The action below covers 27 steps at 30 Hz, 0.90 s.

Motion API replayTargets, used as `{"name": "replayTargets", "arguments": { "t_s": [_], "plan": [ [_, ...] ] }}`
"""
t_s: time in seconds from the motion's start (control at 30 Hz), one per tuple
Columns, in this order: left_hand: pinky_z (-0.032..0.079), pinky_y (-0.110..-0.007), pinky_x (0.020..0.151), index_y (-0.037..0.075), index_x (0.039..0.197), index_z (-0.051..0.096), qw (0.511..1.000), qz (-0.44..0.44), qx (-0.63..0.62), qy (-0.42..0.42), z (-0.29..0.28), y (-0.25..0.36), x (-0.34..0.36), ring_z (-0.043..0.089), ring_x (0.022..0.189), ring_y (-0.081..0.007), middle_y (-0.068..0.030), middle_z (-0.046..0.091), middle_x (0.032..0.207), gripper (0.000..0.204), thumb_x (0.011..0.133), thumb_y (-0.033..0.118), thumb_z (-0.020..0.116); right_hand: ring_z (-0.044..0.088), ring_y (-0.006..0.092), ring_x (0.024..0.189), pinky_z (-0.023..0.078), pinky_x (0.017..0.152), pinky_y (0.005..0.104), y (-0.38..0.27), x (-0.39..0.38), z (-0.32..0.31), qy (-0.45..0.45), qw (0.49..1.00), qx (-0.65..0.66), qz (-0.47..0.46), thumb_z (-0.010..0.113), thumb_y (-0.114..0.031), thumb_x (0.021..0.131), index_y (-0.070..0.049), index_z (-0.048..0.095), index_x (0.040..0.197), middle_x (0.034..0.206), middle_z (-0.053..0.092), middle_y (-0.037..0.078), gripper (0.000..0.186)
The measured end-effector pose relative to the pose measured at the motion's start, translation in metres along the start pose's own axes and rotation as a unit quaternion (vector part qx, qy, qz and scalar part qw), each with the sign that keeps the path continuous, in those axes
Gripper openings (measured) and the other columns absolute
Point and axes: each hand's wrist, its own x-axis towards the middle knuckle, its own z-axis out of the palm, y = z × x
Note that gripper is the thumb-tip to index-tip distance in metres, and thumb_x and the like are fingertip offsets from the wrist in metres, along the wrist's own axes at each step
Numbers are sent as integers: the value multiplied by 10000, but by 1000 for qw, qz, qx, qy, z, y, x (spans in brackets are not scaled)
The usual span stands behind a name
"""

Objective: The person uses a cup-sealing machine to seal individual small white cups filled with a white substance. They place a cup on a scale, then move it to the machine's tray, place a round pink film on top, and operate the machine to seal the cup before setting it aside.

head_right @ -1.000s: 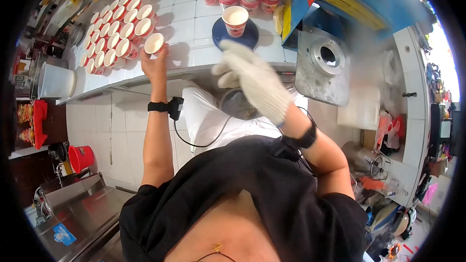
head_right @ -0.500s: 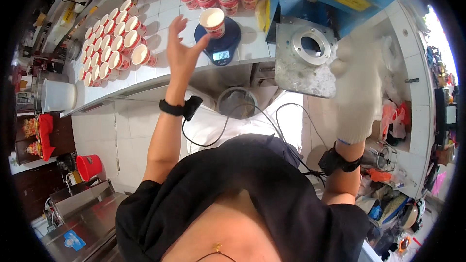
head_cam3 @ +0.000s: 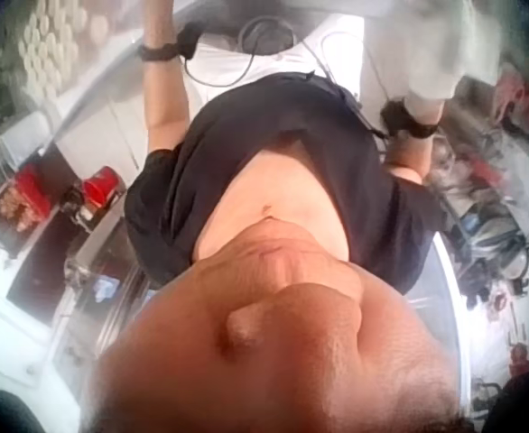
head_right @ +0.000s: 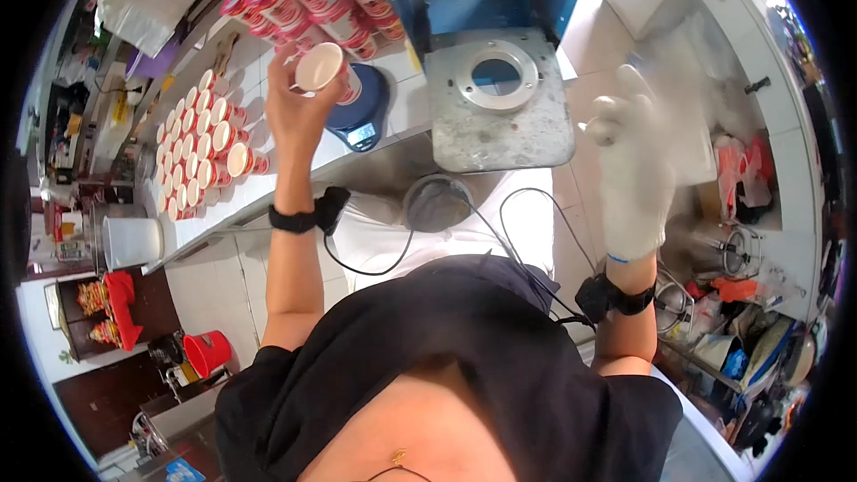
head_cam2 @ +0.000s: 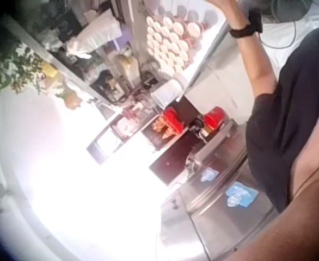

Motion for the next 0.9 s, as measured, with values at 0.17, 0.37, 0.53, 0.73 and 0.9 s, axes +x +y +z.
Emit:
{"name": "replayTargets", "arguments": {
  "t_s": [0.17,0.37,0.53,0.73,0.9],
  "plan": [
    [568,-359,900,62,1421,565,988,104,-58,-100,7,90,2,726,1035,-242,-135,731,1153,835,703,261,941,493,104,876,445,801,227,9,10,-15,-24,999,34,17,478,-229,1128,56,493,1499,1037,605,82,468],
    [565,-325,921,38,1452,537,971,133,-99,-171,75,127,-11,709,1054,-205,-122,705,1169,875,699,197,954,618,132,877,530,850,259,16,12,-37,-33,999,6,-13,532,-194,1110,12,565,1440,1103,696,107,391],
    [531,-371,968,17,1419,563,974,152,-54,-161,115,115,-28,678,1116,-300,-167,678,1180,802,736,259,906,627,136,863,533,815,274,16,4,-44,-6,997,-59,-52,523,-193,1109,-4,574,1437,1038,709,98,382],
    [498,-469,993,27,1355,583,959,164,56,-225,108,114,-33,614,1154,-411,-193,648,1239,748,699,215,889,628,144,855,533,809,307,8,2,-46,56,998,23,27,498,-183,1111,13,573,1428,980,690,86,381],
    [539,-397,838,28,1151,724,951,281,29,-128,81,156,15,677,958,-307,-126,665,1015,352,825,119,821,630,148,846,534,833,303,8,9,-53,50,989,134,38,503,-170,1104,10,573,1429,979,684,83,379]
  ]
}}
